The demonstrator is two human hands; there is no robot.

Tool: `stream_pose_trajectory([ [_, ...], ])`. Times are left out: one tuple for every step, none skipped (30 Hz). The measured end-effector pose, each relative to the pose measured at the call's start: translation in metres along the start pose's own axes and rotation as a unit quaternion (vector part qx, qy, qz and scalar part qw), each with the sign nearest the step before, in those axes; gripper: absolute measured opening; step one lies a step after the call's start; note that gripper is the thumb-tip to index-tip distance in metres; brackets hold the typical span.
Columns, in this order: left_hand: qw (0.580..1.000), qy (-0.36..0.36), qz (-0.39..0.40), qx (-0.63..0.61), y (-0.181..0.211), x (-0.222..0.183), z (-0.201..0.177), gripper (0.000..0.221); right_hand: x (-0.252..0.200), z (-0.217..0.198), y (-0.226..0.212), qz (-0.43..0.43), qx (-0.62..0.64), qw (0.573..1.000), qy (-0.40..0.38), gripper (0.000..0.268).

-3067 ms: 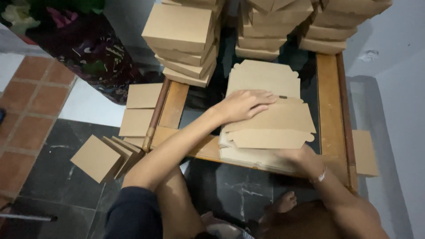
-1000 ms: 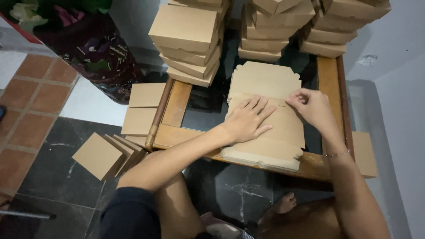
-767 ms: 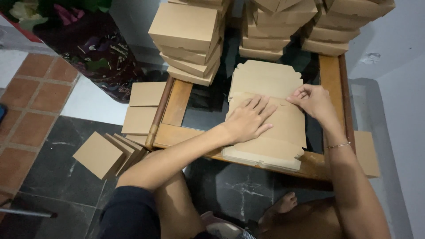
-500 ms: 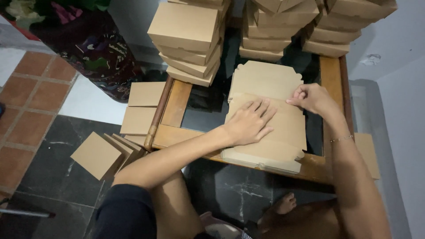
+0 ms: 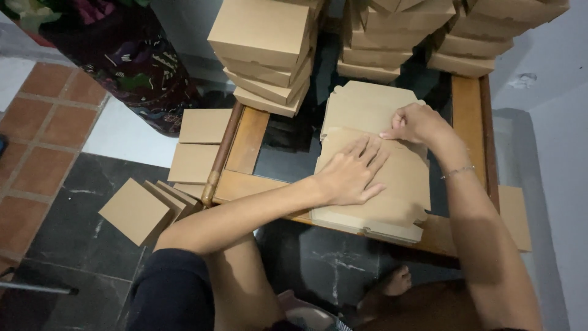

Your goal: Folding flat cardboard templates into assembled boxes on a work table.

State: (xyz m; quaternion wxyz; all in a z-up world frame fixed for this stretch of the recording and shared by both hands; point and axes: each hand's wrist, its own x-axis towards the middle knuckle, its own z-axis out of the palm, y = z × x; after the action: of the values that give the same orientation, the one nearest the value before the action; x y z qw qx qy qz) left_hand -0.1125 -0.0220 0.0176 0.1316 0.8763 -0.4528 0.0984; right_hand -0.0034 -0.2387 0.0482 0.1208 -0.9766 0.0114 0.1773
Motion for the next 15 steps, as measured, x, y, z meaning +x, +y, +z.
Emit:
stream_pose_trajectory([
  [1.000,-0.017,0.000,0.001,0.001,0.000,-0.003,0.074,0.003,0.000,0.000,-0.002,-0.016,1.000,-0.002,0.031],
  [1.000,-0.017,0.000,0.000,0.001,0.000,0.001,0.074,0.001,-0.002,-0.003,-0.001,-0.017,1.000,-0.003,0.031],
  [1.000,-0.020,0.004,-0.011,0.000,0.001,0.005,0.075,-0.001,-0.005,-0.005,-0.006,-0.026,1.000,-0.006,0.031],
  [0.999,-0.022,0.007,-0.022,-0.001,0.002,0.009,0.075,-0.003,-0.007,-0.008,-0.011,-0.035,0.999,-0.009,0.031],
  [0.999,-0.021,0.007,-0.022,-0.002,0.002,0.012,0.075,0.002,-0.003,-0.007,-0.011,-0.036,0.999,-0.009,0.031],
  [1.000,-0.020,0.010,-0.016,-0.002,0.002,0.015,0.074,0.007,0.001,-0.005,-0.010,-0.041,0.999,-0.007,0.033],
  [1.000,-0.019,0.013,-0.010,-0.003,0.003,0.018,0.074,0.012,0.005,-0.003,-0.010,-0.046,0.999,-0.005,0.035],
  [1.000,-0.018,0.014,-0.011,-0.002,0.003,0.016,0.074,0.011,0.005,-0.006,-0.009,-0.046,0.999,-0.005,0.035],
  [1.000,-0.019,0.016,-0.007,-0.002,0.003,0.014,0.074,0.010,0.005,-0.010,-0.014,-0.033,0.999,-0.009,0.036],
  [1.000,-0.020,0.017,-0.003,-0.002,0.003,0.011,0.074,0.008,0.006,-0.014,-0.020,-0.020,1.000,-0.012,0.037],
  [1.000,-0.019,0.015,-0.002,-0.002,0.002,0.009,0.074,0.005,0.003,-0.022,-0.022,-0.022,0.999,-0.013,0.037],
  [1.000,-0.015,0.018,-0.005,-0.002,0.001,0.007,0.073,0.002,0.001,-0.031,-0.027,-0.028,0.999,-0.015,0.037],
  [1.000,-0.012,0.025,-0.010,-0.002,0.002,0.006,0.073,-0.002,-0.002,-0.037,-0.027,-0.033,0.999,-0.016,0.036],
  [1.000,-0.012,0.026,-0.010,-0.002,0.002,0.009,0.073,-0.002,0.000,-0.042,-0.026,-0.032,0.999,-0.016,0.036],
  [1.000,-0.006,0.026,-0.001,-0.002,0.002,0.011,0.073,0.000,0.000,-0.048,-0.028,-0.032,0.999,-0.013,0.036],
])
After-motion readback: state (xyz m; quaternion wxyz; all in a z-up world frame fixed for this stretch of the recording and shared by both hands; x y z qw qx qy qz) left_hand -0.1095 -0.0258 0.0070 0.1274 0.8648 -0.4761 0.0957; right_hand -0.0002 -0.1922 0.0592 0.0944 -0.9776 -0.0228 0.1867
